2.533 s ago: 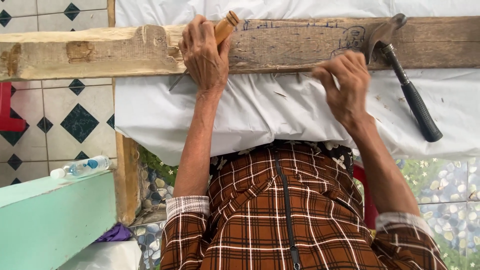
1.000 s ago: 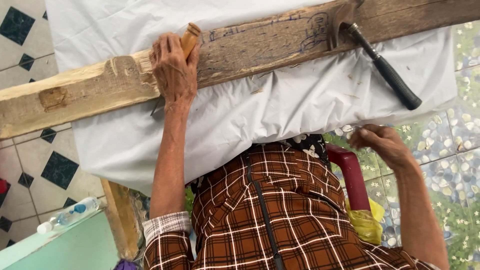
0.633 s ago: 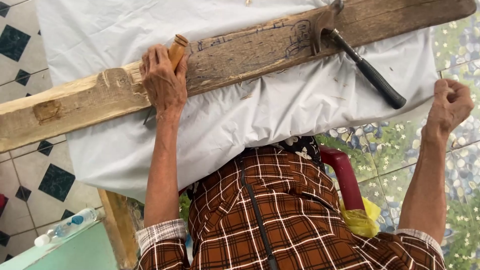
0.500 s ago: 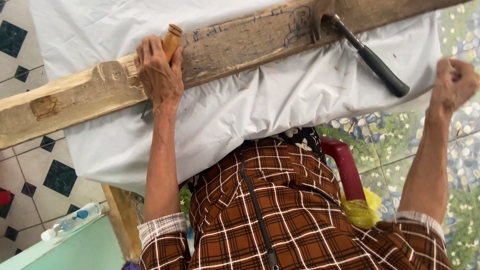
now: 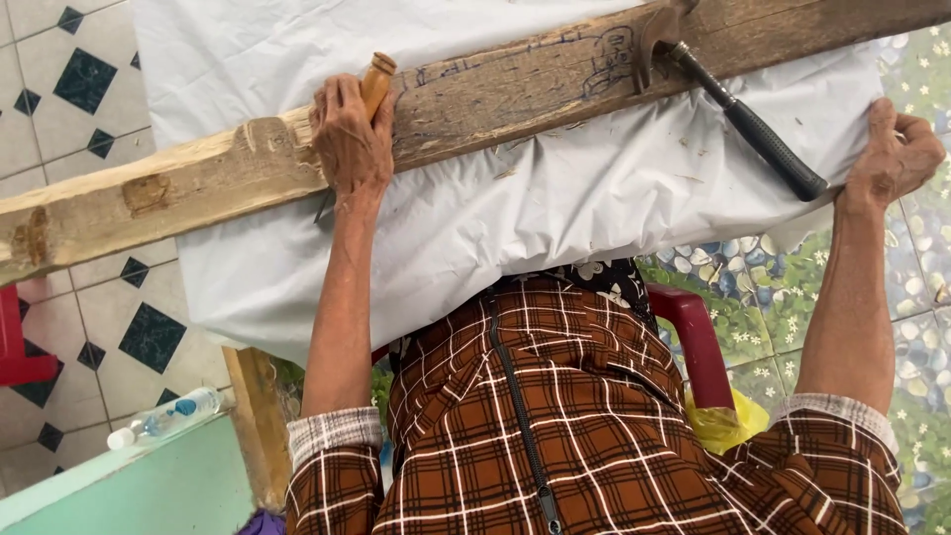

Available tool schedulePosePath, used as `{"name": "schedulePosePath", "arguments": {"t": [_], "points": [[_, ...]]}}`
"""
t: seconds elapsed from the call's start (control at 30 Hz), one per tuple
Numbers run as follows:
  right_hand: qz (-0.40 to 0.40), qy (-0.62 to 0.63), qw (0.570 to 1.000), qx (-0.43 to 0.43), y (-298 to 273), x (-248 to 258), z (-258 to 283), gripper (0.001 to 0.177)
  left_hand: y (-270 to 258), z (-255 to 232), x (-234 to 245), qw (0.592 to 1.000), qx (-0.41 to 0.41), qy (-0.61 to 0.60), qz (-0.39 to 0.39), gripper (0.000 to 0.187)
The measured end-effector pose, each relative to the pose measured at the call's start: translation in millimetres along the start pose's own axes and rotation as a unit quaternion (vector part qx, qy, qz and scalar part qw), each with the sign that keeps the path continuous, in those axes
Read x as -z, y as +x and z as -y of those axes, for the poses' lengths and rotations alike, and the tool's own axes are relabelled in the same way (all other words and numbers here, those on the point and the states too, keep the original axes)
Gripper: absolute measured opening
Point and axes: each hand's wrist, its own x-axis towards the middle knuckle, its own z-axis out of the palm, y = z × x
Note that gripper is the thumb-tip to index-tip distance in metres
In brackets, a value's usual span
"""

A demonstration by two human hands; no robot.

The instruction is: Carving a design into a wooden plank using a chisel and a hammer

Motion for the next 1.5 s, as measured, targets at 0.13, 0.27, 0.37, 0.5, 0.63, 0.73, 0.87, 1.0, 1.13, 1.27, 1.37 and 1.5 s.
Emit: {"name": "schedulePosePath", "arguments": {"t": [0.13, 0.27, 0.37, 0.5, 0.63, 0.73, 0.87, 1.0, 1.13, 1.27, 1.37, 1.5], "points": [[0.000, -0.006, 0.992, -0.127, 1.8, -5.4, 0.2, 0.042, -2.3, 6.7, -7.3, 1.000, -0.006, 0.008, -0.005, 0.042], [0.013, 0.157, 0.964, -0.216, 2.7, -14.0, -2.6, 0.038, -0.6, 4.7, -6.3, 1.000, -0.009, 0.022, -0.018, 0.037], [0.012, 0.108, 0.966, -0.234, 1.3, -19.5, -15.3, 0.040, -1.1, 4.8, -1.7, 1.000, -0.010, 0.014, -0.020, 0.037], [0.009, 0.152, 0.969, -0.193, 0.0, -17.1, -14.4, 0.035, -0.8, 3.2, -0.4, 1.000, -0.012, -0.001, -0.019, 0.034], [0.051, 0.138, 0.961, -0.233, -5.5, 2.1, -10.2, 0.031, -7.9, 19.4, -28.6, 1.000, 0.001, -0.020, 0.003, 0.048], [0.059, 0.063, 0.984, -0.159, -3.7, -17.5, -63.1, 0.083, -1.1, 6.3, -6.1, 1.000, -0.005, -0.011, 0.003, 0.042], [0.030, 0.048, 0.984, -0.171, 1.7, -17.3, -44.2, 0.081, -0.4, 1.8, 1.3, 0.999, -0.030, -0.019, -0.023, 0.038], [0.002, 0.006, 0.983, -0.182, -6.0, -20.9, -52.0, 0.081, -2.8, 2.4, 7.6, 0.998, -0.041, -0.023, -0.028, 0.036], [0.017, -0.004, 0.994, -0.105, -0.8, -24.2, -72.9, 0.088, -1.3, 2.3, 5.2, 0.998, -0.037, -0.034, -0.034, 0.036], [0.011, 0.016, 0.986, -0.163, -1.0, -16.6, -48.7, 0.087, -2.9, 3.0, 0.8, 0.999, -0.025, -0.002, -0.030, 0.039], [0.017, 0.096, 0.987, -0.128, 7.3, -21.9, -35.7, 0.077, 1.6, 3.6, 5.1, 0.999, -0.020, -0.023, -0.028, 0.037], [0.015, 0.026, 0.984, -0.175, -0.8, -30.4, -60.2, 0.068, -2.5, 4.5, 2.7, 1.000, -0.005, -0.011, -0.014, 0.039]]}}
